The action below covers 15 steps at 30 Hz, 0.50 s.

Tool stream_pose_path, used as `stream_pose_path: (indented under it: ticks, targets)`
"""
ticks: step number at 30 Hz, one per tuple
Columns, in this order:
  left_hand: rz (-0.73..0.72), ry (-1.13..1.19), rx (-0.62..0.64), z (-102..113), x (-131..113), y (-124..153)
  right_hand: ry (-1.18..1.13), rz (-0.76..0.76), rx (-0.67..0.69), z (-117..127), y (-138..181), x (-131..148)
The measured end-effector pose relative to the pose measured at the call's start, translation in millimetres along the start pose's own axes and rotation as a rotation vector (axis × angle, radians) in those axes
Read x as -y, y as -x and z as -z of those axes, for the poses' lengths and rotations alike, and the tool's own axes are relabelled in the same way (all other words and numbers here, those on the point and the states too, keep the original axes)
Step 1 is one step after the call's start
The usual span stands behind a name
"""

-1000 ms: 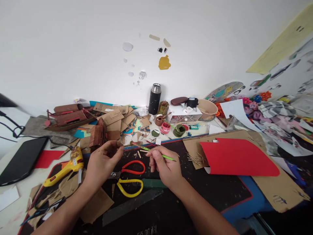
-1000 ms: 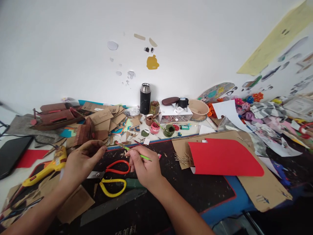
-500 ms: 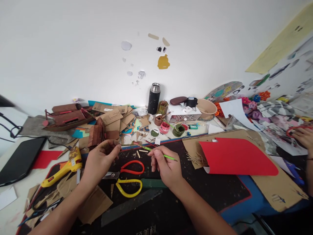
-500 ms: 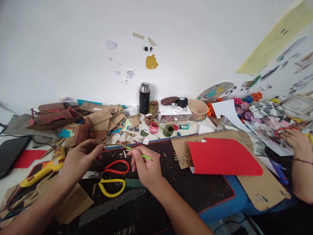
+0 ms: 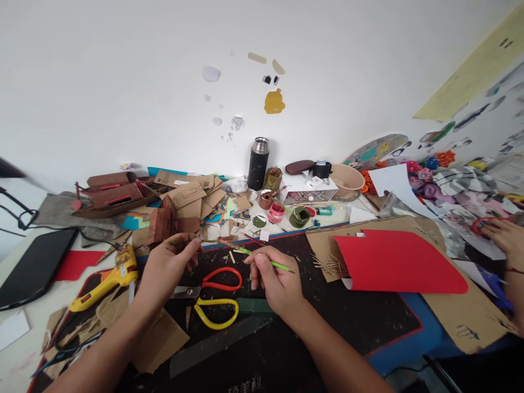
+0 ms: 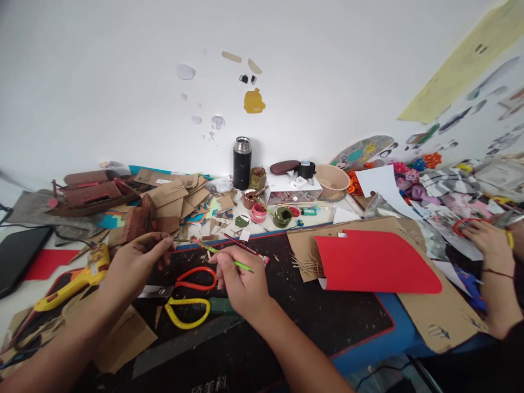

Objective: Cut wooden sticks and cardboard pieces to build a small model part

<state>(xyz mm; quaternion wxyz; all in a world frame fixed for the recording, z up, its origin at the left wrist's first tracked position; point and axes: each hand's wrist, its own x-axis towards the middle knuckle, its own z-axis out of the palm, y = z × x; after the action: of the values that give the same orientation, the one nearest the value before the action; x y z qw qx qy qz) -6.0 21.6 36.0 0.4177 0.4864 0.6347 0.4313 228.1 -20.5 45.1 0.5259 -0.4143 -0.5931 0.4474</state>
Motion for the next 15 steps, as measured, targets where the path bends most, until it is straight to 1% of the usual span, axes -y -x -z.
stream_pose_path:
  ticks: [3,6,11,15]
  targets:
    - [-0.002,0.014,0.011,-0.1,1.6,0.0,0.007,0.022,0.044,-5.0,0.3,-1.9]
    - [0.007,0.040,0.009,1.8,5.6,-2.2,0.019,0.028,0.022,-2.2,1.8,-5.1]
    - [0.008,0.059,-0.010,3.4,9.7,-5.6,0.013,-0.012,-0.024,5.3,4.1,-5.8]
    - [0.008,0.001,-0.005,1.9,4.7,-3.1,0.007,0.035,0.013,-1.3,2.8,-2.2]
